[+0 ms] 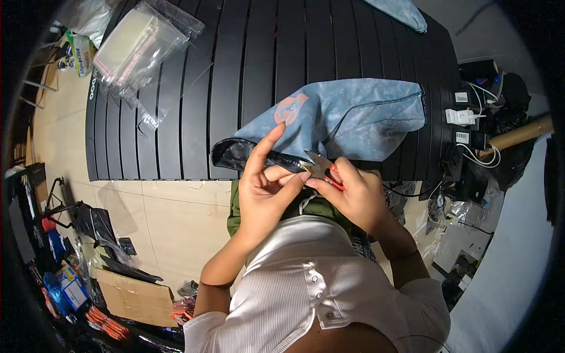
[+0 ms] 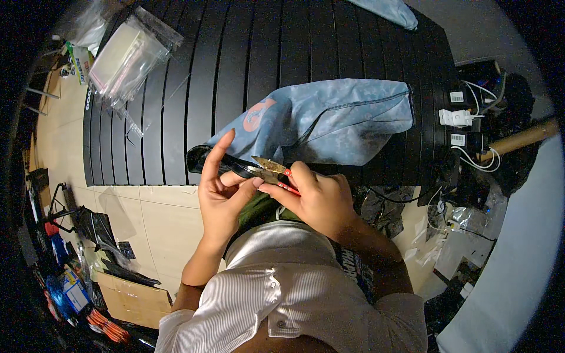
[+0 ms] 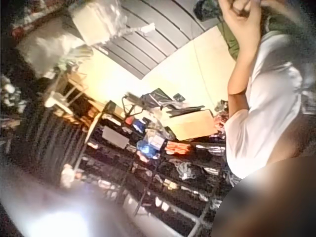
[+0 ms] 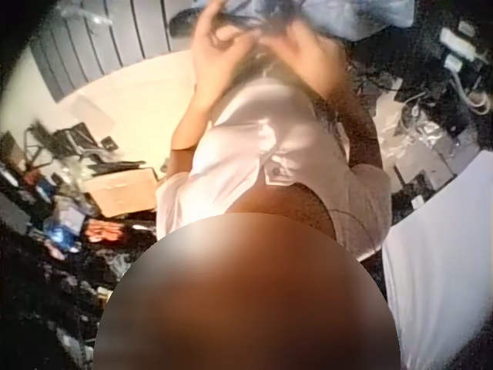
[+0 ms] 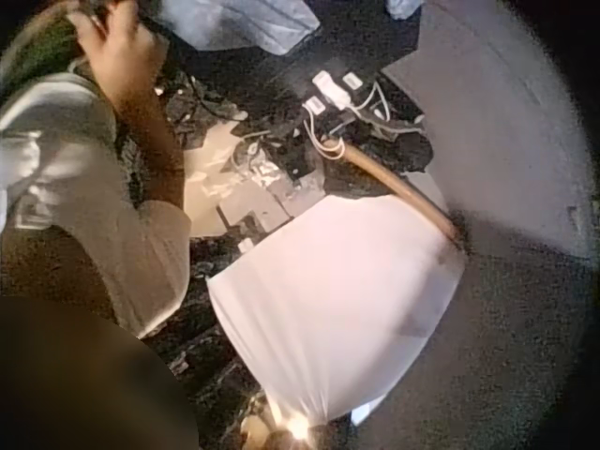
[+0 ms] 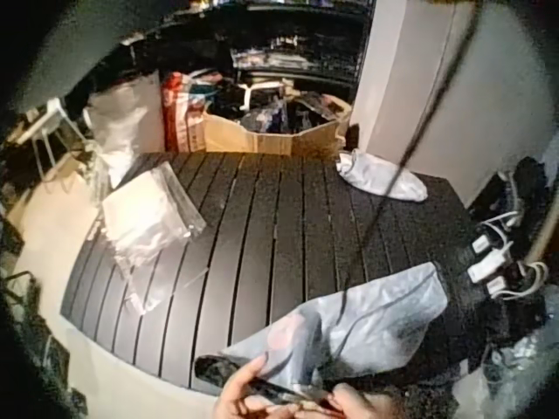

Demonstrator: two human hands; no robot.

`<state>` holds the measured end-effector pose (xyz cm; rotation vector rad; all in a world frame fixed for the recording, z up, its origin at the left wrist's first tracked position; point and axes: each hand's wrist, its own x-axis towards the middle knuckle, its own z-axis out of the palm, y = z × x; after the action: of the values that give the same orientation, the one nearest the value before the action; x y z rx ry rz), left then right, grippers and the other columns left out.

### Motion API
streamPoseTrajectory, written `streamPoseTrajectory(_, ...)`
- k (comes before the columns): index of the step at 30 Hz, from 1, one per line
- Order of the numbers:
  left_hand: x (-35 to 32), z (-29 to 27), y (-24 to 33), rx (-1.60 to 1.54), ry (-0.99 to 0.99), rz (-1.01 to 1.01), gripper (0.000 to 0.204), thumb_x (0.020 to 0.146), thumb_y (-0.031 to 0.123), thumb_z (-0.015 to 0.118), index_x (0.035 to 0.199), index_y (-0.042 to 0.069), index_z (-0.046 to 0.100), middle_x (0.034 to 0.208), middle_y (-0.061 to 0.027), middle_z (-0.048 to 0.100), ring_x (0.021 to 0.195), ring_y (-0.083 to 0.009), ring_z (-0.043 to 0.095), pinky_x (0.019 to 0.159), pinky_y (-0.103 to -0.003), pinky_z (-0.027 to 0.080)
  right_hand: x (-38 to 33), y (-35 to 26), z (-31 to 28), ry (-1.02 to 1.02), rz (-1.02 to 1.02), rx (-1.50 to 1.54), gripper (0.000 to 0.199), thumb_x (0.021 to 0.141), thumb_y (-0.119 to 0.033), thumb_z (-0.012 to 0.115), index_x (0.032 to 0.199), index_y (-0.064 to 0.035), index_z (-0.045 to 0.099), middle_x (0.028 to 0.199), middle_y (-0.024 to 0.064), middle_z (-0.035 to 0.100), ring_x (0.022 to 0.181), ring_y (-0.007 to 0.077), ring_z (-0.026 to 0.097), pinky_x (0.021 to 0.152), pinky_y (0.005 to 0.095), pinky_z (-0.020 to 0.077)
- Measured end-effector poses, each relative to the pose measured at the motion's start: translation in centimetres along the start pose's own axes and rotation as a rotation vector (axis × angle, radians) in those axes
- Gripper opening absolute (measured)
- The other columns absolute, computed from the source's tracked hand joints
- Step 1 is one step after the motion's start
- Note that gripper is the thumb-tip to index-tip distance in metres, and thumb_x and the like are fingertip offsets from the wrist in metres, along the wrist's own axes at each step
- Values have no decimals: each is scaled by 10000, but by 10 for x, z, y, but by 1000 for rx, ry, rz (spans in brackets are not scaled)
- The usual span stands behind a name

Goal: Trimming loose threads from fabric sleeves, folding them, and placing them into individual plastic bags.

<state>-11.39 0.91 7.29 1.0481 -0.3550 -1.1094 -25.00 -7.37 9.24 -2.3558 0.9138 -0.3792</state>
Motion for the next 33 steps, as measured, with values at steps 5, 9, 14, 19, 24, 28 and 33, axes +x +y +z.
streamPoseTrajectory(5, 1, -5, -1, -14, -90, -28, 700, 759, -166, 552, 1370, 15, 264, 1015, -103, 624, 823, -96, 621, 724, -188, 485, -4, 1, -3, -4, 46, 84, 367, 757, -217, 728, 690, -8, 435, 536, 102, 457, 450, 150, 406, 445, 270, 376)
streamPoseTrajectory(9, 1, -8, -1, 19, -87, -4, 697, 766, -160, 552, 1373, 18, 260, 1003, -100, 628, 815, -96, 621, 729, -190, 483, -1, -4, -15, -12, 132, 151, 388, 748, -232, 732, 693, -3, 424, 535, 103, 428, 462, 153, 358, 448, 265, 361)
streamPoseTrajectory(14, 0, -4, -1, -14, -29, 1, 731, 757, -156, 569, 1384, 41, 247, 931, -107, 657, 861, -118, 620, 758, -223, 482, -4, -2, -11, -31, 99, 146, 405, 729, -234, 752, 681, -9, 418, 543, 69, 429, 483, 134, 350, 458, 251, 360)
streamPoseTrajectory(19, -3, -2, 0, 35, -51, 25, 741, 758, -155, 566, 1391, 26, 225, 935, -106, 656, 869, -117, 616, 759, -226, 483, -2, 3, -4, -15, -1, 26, 420, 711, -375, 744, 673, -68, 460, 532, 67, 550, 436, 229, 578, 411, 311, 449)
streamPoseTrajectory(24, -2, -6, -7, 137, -50, 102, 738, 762, -144, 574, 1390, 14, 220, 954, -91, 643, 850, -104, 610, 746, -209, 477, -2, 0, -4, -6, -2, 20, 352, 754, -198, 729, 662, -16, 443, 513, 96, 458, 435, 143, 412, 446, 270, 377)
streamPoseTrajectory(28, -2, -7, -2, 75, -63, 52, 695, 764, -128, 582, 1370, 9, 271, 939, -58, 631, 793, -67, 585, 692, -169, 446, 5, 0, -12, 36, 120, 167, 300, 813, -171, 649, 645, -13, 457, 489, 90, 454, 406, 124, 448, 415, 293, 363)
streamPoseTrajectory(33, 3, -18, 4, 41, -67, -76, 406, 804, -54, 571, 1200, 15, 510, 901, 22, 556, 687, -7, 444, 632, -140, 366, 8, 51, -51, -126, 460, 878, 303, 894, -249, 491, 654, -64, 488, 457, 18, 452, 360, 108, 456, 370, 231, 352)
